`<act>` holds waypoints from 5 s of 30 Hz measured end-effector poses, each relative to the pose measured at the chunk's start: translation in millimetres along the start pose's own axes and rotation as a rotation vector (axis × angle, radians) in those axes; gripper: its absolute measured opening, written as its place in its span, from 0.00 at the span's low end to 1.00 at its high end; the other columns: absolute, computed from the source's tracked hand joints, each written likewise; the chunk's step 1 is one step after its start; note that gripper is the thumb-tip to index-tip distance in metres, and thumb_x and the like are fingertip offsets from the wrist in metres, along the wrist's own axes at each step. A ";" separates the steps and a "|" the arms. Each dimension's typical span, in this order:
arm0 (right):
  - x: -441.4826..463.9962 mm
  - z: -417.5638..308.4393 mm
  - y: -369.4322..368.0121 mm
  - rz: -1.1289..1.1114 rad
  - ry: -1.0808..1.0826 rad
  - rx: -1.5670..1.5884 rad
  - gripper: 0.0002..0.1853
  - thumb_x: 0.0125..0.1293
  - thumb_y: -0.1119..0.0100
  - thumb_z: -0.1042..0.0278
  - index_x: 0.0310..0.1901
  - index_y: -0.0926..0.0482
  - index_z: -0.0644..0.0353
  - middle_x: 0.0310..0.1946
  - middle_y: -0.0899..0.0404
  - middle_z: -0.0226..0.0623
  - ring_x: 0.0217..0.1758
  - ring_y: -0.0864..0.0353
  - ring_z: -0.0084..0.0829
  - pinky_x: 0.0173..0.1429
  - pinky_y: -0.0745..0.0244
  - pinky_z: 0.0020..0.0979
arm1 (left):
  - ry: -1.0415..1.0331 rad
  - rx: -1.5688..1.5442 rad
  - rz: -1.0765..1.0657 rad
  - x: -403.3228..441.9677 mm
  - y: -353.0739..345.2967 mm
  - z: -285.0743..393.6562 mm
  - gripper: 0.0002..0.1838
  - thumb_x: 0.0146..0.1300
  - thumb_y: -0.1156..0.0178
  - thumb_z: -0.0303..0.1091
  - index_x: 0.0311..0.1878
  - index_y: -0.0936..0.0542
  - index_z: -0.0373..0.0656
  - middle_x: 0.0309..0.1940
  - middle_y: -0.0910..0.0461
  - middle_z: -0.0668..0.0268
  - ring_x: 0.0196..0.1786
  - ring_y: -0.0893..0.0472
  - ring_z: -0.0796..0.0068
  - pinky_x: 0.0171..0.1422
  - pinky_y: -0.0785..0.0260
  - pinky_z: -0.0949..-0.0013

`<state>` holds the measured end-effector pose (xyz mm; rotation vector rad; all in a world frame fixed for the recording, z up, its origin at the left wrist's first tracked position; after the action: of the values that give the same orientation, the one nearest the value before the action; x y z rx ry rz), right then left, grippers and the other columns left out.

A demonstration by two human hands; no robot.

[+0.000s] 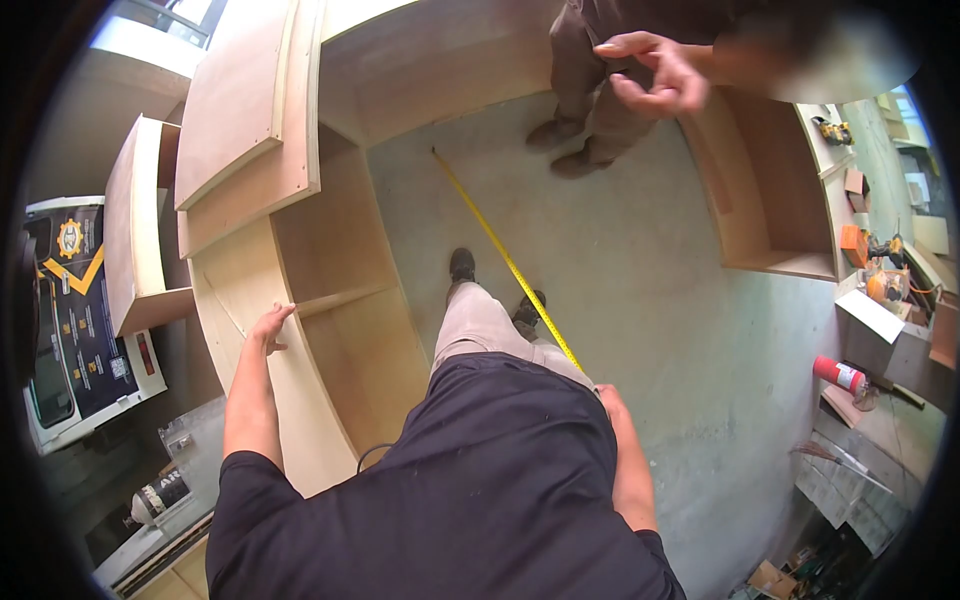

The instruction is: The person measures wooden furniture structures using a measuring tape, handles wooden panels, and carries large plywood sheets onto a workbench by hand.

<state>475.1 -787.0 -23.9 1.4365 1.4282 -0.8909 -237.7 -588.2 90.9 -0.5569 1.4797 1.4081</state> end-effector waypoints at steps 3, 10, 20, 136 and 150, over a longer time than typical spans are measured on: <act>10.3 7.2 4.3 0.038 0.000 -0.066 0.08 0.57 0.43 0.77 0.36 0.16 0.65 0.30 0.18 0.33 0.30 0.22 0.28 0.39 0.25 0.35 | -0.006 0.005 -0.003 3.6 0.8 -2.4 0.47 0.62 0.44 0.57 0.75 0.60 0.55 0.77 0.65 0.70 0.78 0.60 0.62 0.70 0.48 0.37; 28.0 32.3 10.8 0.030 -0.090 0.019 0.08 0.56 0.39 0.75 0.36 0.15 0.64 0.30 0.18 0.32 0.30 0.23 0.26 0.39 0.25 0.33 | -0.005 0.001 0.012 2.8 0.5 -2.0 0.47 0.62 0.44 0.56 0.75 0.60 0.54 0.77 0.65 0.68 0.77 0.59 0.60 0.70 0.48 0.35; 49.0 47.1 14.9 0.003 -0.070 -0.071 0.11 0.54 0.33 0.70 0.39 0.15 0.64 0.32 0.17 0.32 0.32 0.22 0.26 0.41 0.25 0.34 | -0.027 0.023 0.008 9.0 2.1 -4.1 0.47 0.63 0.45 0.56 0.75 0.61 0.57 0.77 0.62 0.64 0.77 0.57 0.57 0.68 0.47 0.34; 33.3 21.7 13.2 0.081 -0.040 -0.332 0.13 0.55 0.34 0.61 0.38 0.15 0.62 0.34 0.17 0.33 0.36 0.21 0.26 0.45 0.26 0.35 | -0.007 -0.011 -0.014 23.2 3.3 -14.7 0.47 0.64 0.44 0.52 0.75 0.64 0.58 0.77 0.67 0.66 0.76 0.57 0.54 0.66 0.44 0.31; 101.8 80.3 17.2 0.027 -0.004 -0.314 0.16 0.53 0.36 0.54 0.37 0.16 0.58 0.35 0.16 0.42 0.36 0.17 0.31 0.44 0.24 0.36 | 0.020 -0.017 -0.025 24.5 3.2 -16.4 0.47 0.64 0.45 0.52 0.75 0.66 0.60 0.77 0.69 0.68 0.77 0.60 0.55 0.66 0.44 0.32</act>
<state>507.7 -825.6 -144.5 1.2133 1.4690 -0.6192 -255.9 -595.6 68.8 -0.6001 1.4725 1.4004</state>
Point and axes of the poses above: each hand's wrist, its own x-axis towards the middle knuckle, its own y-axis out of the back of the hand, z = x × y, the point moved 6 cm from there along x, towards the middle knuckle
